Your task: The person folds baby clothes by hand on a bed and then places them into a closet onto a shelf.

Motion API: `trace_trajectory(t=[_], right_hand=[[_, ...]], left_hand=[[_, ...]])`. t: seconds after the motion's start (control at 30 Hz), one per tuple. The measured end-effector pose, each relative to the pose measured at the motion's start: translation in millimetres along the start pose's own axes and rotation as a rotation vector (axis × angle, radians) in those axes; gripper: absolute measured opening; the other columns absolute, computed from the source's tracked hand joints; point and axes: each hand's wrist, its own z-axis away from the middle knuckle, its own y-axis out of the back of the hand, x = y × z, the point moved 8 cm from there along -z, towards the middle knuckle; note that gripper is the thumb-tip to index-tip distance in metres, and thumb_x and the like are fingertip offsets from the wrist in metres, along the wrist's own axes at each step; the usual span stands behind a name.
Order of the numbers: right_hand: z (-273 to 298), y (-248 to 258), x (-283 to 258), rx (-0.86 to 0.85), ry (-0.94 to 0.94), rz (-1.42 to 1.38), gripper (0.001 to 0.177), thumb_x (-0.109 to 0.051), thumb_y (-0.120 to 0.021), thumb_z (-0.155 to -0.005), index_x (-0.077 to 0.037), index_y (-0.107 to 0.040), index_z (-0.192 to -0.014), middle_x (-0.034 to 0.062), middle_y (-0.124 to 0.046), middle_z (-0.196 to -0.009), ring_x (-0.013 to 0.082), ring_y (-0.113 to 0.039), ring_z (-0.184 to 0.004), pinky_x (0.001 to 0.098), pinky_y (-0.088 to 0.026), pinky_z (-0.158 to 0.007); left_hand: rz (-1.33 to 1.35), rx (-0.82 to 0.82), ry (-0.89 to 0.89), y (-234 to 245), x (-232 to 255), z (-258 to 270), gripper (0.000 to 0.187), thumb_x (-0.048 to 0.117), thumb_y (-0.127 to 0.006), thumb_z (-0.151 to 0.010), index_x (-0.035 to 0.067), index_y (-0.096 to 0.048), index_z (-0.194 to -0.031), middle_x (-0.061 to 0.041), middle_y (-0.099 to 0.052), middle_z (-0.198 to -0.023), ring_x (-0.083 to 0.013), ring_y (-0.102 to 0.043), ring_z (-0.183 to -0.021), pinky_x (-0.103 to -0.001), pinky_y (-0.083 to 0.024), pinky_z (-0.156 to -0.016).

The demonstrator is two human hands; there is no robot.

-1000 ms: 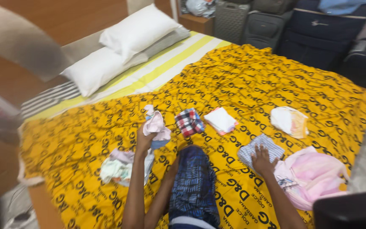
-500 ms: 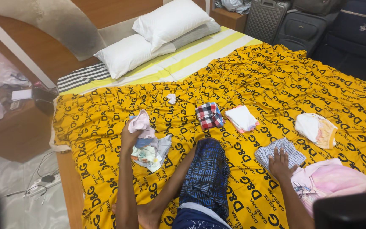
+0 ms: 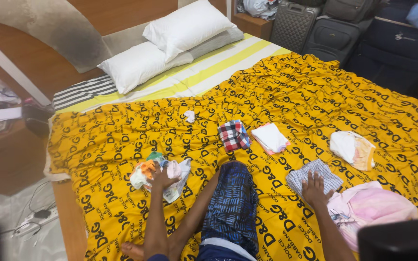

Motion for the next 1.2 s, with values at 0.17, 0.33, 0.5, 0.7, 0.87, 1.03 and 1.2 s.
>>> trace_trajectory(t=[0.17,0.33,0.5,0.7,0.87,1.03,1.2], right_hand=[[-1,-1,2,-0.013,-0.018,0.024,0.068,-0.063,-0.018,-0.099,-0.041,-0.006,-0.162,-0.0095,0.001,-0.172,0.0182,-0.004,-0.158,0.0744,-0.002,-0.116],[-2,-3,3,-0.018,-0.027,0.043,0.066,-0.061,-0.017,-0.101,-0.040,-0.005,-0.163,-0.0098,0.002,-0.173,0.0171,-0.004,-0.157,0.0742,-0.001,-0.117],[-6,-7,6,-0.018,-0.030,0.068,0.067,-0.059,-0.019,-0.101,-0.039,-0.004,-0.163,-0.0086,0.002,-0.173,0.0178,-0.003,-0.158,0.0739,-0.003,-0.116],[-7,-17,12,-0.031,-0.043,0.071,0.066,-0.058,-0.019,-0.102,-0.039,-0.004,-0.163,-0.0086,0.003,-0.173,0.0175,-0.002,-0.158,0.0727,-0.003,-0.117],[-8,-27,18,-0.060,-0.072,0.078,0.066,-0.058,-0.019,-0.103,-0.039,-0.003,-0.163,-0.0090,0.003,-0.173,0.0164,-0.001,-0.158,0.0710,-0.003,-0.118],[-11,-33,22,-0.089,-0.097,0.084,0.065,-0.057,-0.019,-0.103,-0.038,-0.002,-0.164,-0.0101,0.005,-0.173,0.0159,0.000,-0.158,0.0686,-0.002,-0.120],[-11,-40,26,-0.122,-0.111,0.069,0.064,-0.057,-0.017,-0.104,-0.039,-0.002,-0.164,-0.0108,0.006,-0.173,0.0157,0.002,-0.159,0.0681,0.001,-0.121]], left_hand=[[0.060,0.088,0.050,7,-7,6,0.121,0.085,-0.067,-0.071,0.019,-0.021,-0.162,-0.013,-0.003,-0.171,-0.0485,-0.009,-0.153,-0.082,-0.008,-0.111],[-0.066,0.268,0.098,19,7,3,0.091,0.080,-0.059,-0.083,0.016,-0.048,-0.148,-0.012,-0.023,-0.164,-0.0471,-0.008,-0.155,-0.080,-0.008,-0.113],[-0.096,0.545,0.066,29,61,-12,0.061,0.056,-0.070,-0.085,0.009,-0.069,-0.123,-0.020,-0.048,-0.149,-0.0407,-0.039,-0.138,-0.064,-0.034,-0.105],[0.173,0.375,-0.409,-7,188,-60,0.045,0.042,-0.075,-0.085,0.009,-0.072,-0.115,-0.020,-0.069,-0.110,-0.0383,-0.062,-0.108,-0.050,-0.049,-0.099],[0.448,0.499,-0.625,-38,260,-93,0.069,0.030,-0.084,-0.075,-0.015,-0.062,-0.122,-0.032,-0.068,-0.105,-0.0442,-0.064,-0.097,-0.048,-0.053,-0.081],[1.306,-0.043,-0.283,-101,272,-145,0.040,0.025,-0.079,-0.084,-0.003,-0.070,-0.111,-0.014,-0.075,-0.098,-0.0229,-0.067,-0.080,-0.035,-0.053,-0.068],[1.335,-0.076,-0.196,-116,283,-164,0.038,0.012,-0.082,-0.078,-0.004,-0.071,-0.111,-0.012,-0.074,-0.100,-0.0240,-0.068,-0.082,-0.037,-0.054,-0.069]])
